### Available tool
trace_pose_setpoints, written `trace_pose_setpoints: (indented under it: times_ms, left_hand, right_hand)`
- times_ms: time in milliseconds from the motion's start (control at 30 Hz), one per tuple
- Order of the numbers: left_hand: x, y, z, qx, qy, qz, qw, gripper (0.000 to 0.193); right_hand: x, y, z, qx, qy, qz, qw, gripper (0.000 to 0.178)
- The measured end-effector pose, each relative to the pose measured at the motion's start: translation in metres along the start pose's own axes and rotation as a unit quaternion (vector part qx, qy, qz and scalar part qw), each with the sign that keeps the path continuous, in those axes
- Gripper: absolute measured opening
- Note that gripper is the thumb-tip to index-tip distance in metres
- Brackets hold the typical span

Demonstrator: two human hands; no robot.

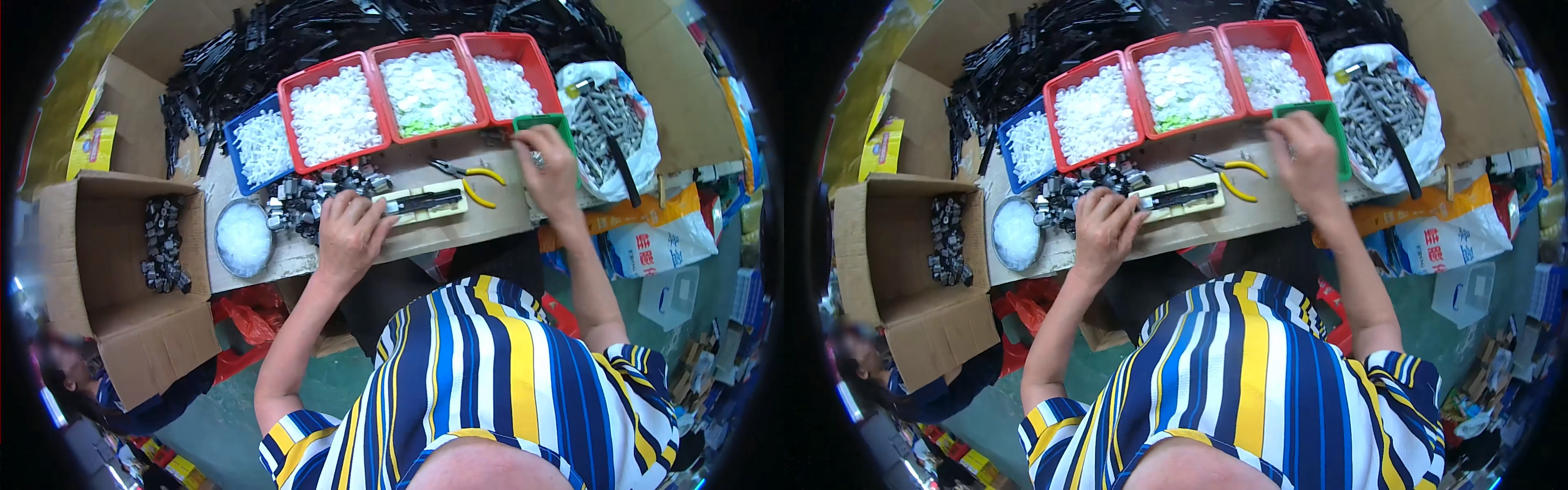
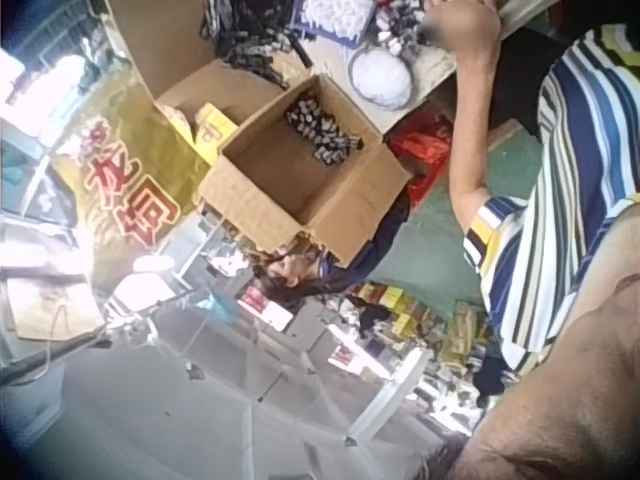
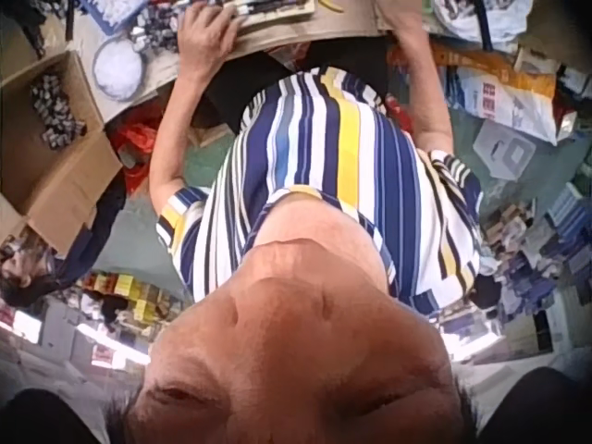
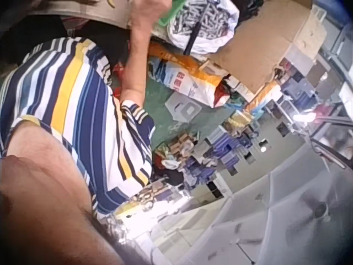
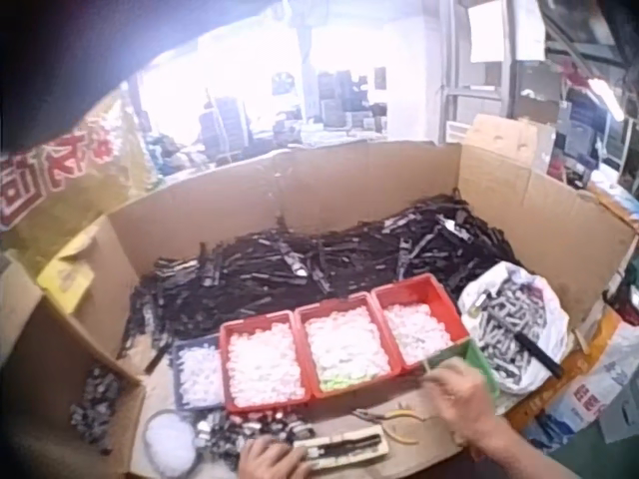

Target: The person assembles small metal lock bodies by hand. They pick up a metal lock body, insert a white plastic component, and use pliers to press a metal pin into the assembly. The person repeats this process, handling lock bodies, plastic inserts, and metal pins from various containers on the table.

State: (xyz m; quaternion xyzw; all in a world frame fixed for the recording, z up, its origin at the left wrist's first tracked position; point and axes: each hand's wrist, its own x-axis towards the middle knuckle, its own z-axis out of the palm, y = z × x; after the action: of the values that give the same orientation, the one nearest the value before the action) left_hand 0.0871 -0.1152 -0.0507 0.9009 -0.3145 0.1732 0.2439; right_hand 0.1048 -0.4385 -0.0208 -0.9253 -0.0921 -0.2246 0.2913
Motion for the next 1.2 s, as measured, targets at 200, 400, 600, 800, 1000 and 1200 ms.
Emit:
trace_pose_setpoints:
  times_ms: [200,400,600,800,1000,1200]
  left_hand:
    - [0.057,-0.045,-0.015,0.023,0.071,-0.065,0.995,0.016]
    - [0.092,-0.073,0.007,0.08,0.064,-0.103,0.989,0.012]
    - [0.097,-0.072,0.015,0.133,0.041,-0.079,0.987,0.01]
    - [0.098,-0.065,0.007,0.064,0.106,-0.065,0.99,0.008]
    - [0.079,-0.02,0.001,-0.494,0.074,-0.366,0.785,0.009]
    - [0.04,0.009,0.027,-0.794,0.073,-0.387,0.463,0.015]
  right_hand:
    - [-0.017,0.054,-0.011,-0.095,-0.155,0.05,0.982,0.013]
    - [-0.017,0.063,-0.006,-0.038,-0.15,0.075,0.985,0.012]
    - [-0.016,0.066,-0.01,0.013,-0.14,0.11,0.984,0.011]
    - [-0.014,0.065,-0.011,0.028,-0.115,0.116,0.986,0.013]
    - [0.004,0.023,-0.016,0.134,-0.116,0.127,0.976,0.01]
    - [0.026,-0.052,0.011,0.379,-0.191,0.123,0.897,0.018]
